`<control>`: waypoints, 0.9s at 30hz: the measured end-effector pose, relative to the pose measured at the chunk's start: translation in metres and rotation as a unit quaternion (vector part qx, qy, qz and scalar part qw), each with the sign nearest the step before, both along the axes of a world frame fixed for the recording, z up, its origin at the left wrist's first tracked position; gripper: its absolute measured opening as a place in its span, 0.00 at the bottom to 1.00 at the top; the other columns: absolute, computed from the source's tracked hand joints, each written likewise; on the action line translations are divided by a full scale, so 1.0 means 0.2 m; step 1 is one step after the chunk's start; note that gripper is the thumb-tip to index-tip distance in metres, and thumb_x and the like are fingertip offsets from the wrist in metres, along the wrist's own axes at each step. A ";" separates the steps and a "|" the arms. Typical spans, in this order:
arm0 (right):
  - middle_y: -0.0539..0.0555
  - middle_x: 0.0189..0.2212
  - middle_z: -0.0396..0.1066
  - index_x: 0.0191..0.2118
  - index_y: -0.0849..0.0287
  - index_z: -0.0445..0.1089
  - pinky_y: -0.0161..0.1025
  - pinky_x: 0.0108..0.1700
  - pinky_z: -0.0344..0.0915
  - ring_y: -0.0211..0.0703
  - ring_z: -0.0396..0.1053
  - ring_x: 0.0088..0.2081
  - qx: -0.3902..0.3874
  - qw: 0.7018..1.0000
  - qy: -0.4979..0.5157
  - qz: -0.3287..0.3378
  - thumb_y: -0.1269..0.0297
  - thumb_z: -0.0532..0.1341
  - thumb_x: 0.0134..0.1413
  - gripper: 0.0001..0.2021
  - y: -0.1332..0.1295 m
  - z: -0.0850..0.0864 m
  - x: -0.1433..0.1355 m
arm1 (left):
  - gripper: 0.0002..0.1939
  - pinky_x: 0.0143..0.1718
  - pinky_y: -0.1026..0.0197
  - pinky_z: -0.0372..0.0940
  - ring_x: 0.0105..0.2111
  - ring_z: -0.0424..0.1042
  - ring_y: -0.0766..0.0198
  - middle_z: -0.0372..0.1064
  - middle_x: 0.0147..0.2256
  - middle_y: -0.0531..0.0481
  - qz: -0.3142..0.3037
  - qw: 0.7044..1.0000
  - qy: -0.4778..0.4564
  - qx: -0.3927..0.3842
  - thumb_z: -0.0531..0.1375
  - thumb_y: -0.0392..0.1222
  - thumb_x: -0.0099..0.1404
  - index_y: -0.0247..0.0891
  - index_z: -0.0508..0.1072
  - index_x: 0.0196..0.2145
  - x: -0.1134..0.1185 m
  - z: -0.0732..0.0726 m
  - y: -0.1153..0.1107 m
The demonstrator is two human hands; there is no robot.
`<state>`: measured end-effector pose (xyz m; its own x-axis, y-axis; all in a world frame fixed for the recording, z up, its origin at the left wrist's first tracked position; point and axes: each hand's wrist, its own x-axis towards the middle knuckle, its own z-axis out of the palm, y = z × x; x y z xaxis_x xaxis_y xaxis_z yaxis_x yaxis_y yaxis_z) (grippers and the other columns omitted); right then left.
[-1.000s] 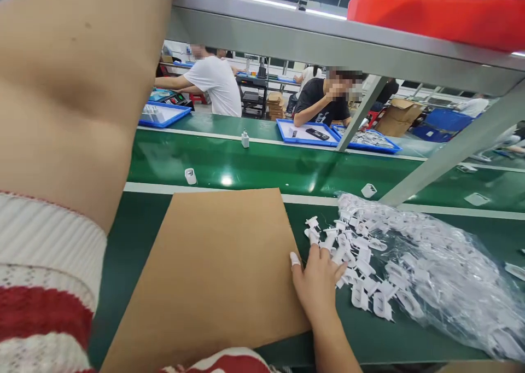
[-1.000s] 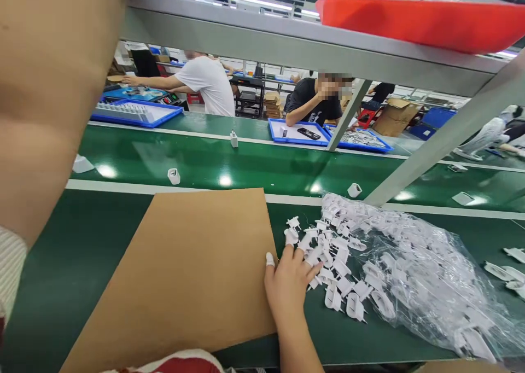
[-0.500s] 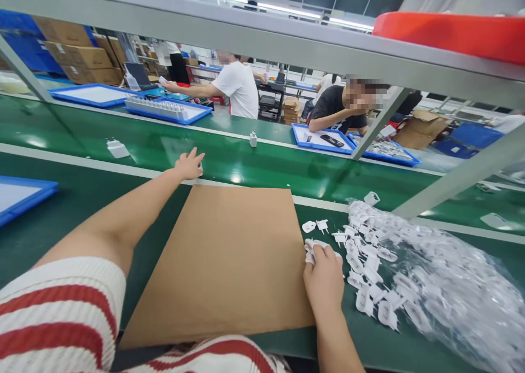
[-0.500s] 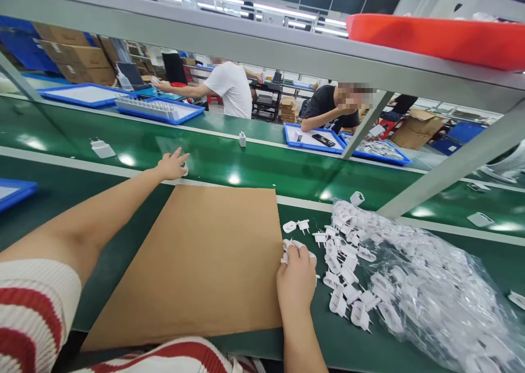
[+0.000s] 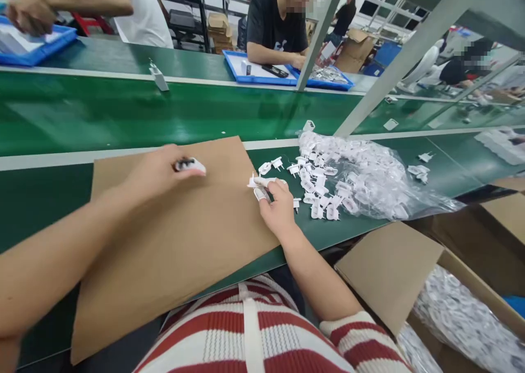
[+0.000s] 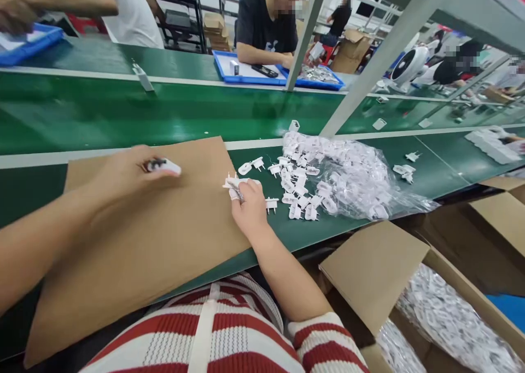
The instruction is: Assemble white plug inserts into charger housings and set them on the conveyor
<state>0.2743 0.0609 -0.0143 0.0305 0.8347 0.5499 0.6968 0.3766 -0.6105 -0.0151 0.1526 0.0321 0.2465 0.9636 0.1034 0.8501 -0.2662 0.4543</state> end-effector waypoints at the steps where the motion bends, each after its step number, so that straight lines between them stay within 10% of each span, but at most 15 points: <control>1: 0.54 0.35 0.69 0.44 0.56 0.76 0.43 0.45 0.66 0.49 0.65 0.41 0.003 1.000 0.008 0.010 0.72 0.57 0.58 0.13 0.00 0.00 0.00 | 0.31 0.40 0.57 0.61 0.40 0.70 0.55 0.74 0.40 0.45 -0.026 1.000 -0.008 0.002 0.63 0.71 0.64 0.36 0.77 0.43 0.03 -0.01 -0.04; 9: 0.57 0.40 0.70 0.50 0.57 0.76 0.44 0.46 0.69 0.49 0.69 0.41 -0.031 0.996 0.032 -0.072 0.64 0.56 0.67 0.13 -0.01 0.02 0.02 | 0.27 0.38 0.57 0.65 0.34 0.72 0.57 0.77 0.43 0.47 -0.086 0.989 -0.123 -0.016 0.63 0.62 0.67 0.44 0.76 0.55 0.19 -0.20 -0.24; 16: 0.59 0.45 0.74 0.53 0.58 0.78 0.53 0.54 0.68 0.58 0.70 0.48 -0.118 0.985 -0.125 -0.016 0.60 0.69 0.55 0.20 0.01 -0.02 -0.02 | 0.25 0.34 0.59 0.64 0.32 0.71 0.60 0.75 0.34 0.51 -0.074 0.978 -0.188 -0.040 0.67 0.58 0.63 0.43 0.78 0.53 0.19 -0.22 -0.23; 22: 0.59 0.52 0.73 0.56 0.56 0.74 0.49 0.54 0.72 0.52 0.74 0.51 -0.106 0.985 0.132 0.038 0.65 0.67 0.49 0.25 0.01 0.04 -0.02 | 0.25 0.34 0.60 0.64 0.31 0.72 0.60 0.74 0.33 0.52 -0.096 0.973 -0.204 -0.045 0.67 0.58 0.62 0.43 0.78 0.52 0.20 -0.23 -0.23; 27: 0.55 0.43 0.78 0.50 0.55 0.77 0.45 0.43 0.74 0.48 0.76 0.41 -0.272 0.890 0.343 0.129 0.60 0.69 0.46 0.23 0.06 0.14 -0.04 | 0.27 0.33 0.59 0.64 0.30 0.72 0.60 0.73 0.30 0.53 -0.103 0.970 -0.204 -0.078 0.68 0.60 0.61 0.45 0.78 0.54 0.20 -0.22 -0.24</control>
